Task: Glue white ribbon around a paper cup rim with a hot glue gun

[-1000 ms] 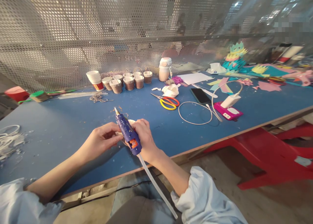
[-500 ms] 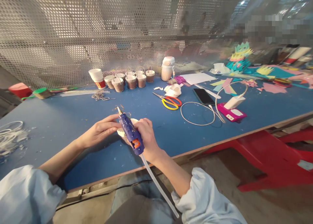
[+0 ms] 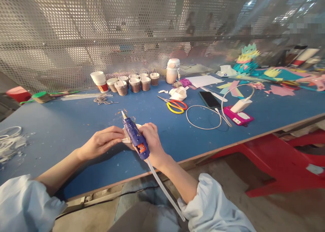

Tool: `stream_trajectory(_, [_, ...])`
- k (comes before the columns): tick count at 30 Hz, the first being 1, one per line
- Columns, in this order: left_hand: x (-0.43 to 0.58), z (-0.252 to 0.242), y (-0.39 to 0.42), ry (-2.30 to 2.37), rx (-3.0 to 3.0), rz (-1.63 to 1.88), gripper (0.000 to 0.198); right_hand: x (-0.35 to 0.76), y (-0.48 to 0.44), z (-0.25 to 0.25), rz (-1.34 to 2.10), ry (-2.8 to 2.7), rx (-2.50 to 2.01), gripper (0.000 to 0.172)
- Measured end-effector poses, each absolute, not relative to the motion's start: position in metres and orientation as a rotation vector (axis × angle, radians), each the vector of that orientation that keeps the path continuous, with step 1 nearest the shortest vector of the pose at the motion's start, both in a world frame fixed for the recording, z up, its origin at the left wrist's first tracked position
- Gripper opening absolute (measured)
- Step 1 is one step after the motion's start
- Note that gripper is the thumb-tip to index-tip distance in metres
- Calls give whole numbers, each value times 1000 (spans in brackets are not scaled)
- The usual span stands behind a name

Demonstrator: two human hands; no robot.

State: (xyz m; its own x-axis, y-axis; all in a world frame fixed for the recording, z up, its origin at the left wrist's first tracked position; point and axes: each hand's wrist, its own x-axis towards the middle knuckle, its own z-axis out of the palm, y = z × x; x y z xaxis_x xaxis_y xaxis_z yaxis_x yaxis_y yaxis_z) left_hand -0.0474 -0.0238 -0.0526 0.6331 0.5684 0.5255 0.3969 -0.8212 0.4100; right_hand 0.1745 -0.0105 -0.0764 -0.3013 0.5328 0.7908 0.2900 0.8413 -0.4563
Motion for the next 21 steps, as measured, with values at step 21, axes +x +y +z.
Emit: stream_trajectory(21, [-19,-49,-41,1103,2290,1005,21,176,-10,-78,380,-1883,-576,14])
